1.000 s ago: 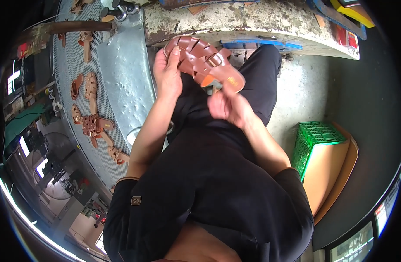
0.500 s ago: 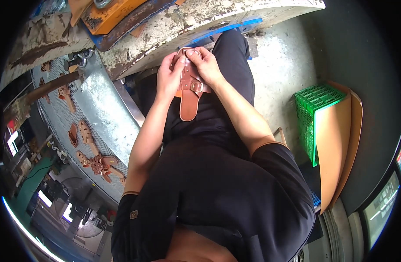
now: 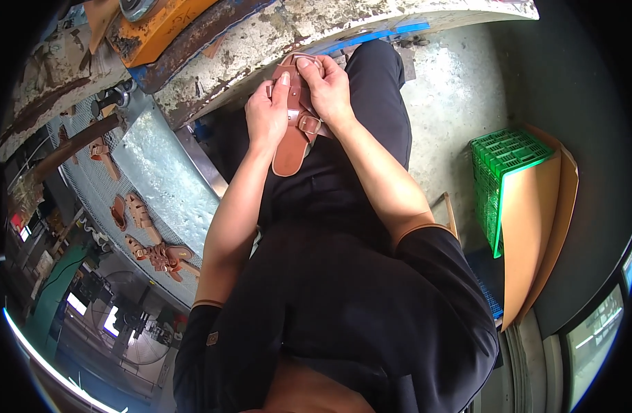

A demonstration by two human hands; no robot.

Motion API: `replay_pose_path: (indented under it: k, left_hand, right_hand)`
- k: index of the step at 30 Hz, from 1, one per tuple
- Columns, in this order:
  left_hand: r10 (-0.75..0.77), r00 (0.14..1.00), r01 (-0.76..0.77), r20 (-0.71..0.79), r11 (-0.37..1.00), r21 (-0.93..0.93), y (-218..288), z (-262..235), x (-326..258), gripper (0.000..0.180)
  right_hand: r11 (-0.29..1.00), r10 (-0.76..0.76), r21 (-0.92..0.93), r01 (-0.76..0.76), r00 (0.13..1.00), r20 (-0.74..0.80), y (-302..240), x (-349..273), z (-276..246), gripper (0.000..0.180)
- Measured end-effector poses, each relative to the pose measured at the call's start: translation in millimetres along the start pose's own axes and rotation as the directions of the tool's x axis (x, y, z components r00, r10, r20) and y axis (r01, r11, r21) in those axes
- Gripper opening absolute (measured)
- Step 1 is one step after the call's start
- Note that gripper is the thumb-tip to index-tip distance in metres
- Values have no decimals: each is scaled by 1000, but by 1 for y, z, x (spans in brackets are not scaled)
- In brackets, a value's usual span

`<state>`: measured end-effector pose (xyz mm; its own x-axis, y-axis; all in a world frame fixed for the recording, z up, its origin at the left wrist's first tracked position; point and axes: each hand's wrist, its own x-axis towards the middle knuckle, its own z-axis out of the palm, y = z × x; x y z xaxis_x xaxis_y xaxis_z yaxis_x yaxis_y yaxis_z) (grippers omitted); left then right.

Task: Placing sandals onto a stamping machine and returning them to the conveyor belt.

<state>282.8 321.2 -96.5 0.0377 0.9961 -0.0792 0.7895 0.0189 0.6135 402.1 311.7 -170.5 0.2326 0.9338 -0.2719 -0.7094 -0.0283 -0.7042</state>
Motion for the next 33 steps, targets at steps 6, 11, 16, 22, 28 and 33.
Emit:
replay_pose_path:
  k: [6, 11, 16, 22, 28, 33]
  left_hand:
    - [-317, 935, 353, 157, 816, -457, 1, -4, 3, 46]
    - [-30, 999, 33, 28, 995, -98, 5, -5, -16, 49]
    - [12, 997, -16, -72, 998, -63, 2, -60, -70, 48]
    - [-48, 994, 12, -103, 946, -325, -6, -90, -243, 38]
    - [157, 978, -30, 138, 758, -651, -50, -123, -403, 58]
    - [194, 981, -162, -18, 756, -634, -127, -148, -535, 55]
  right_hand:
    - [869, 34, -484, -99, 990, -140, -40, -8, 24, 37]
    - [973, 39, -227, -47, 999, -36, -17, -12, -3, 37]
    - [997, 28, -76, -6, 959, 283, -40, -47, 17, 29]
    - [746, 48, -572, 342, 829, 557, -40, -164, 2, 25]
    - [863, -70, -378, 334, 821, 566, -76, -242, -14, 11]
    - [905, 156, -388, 173, 714, 682, -27, -327, 86, 15]
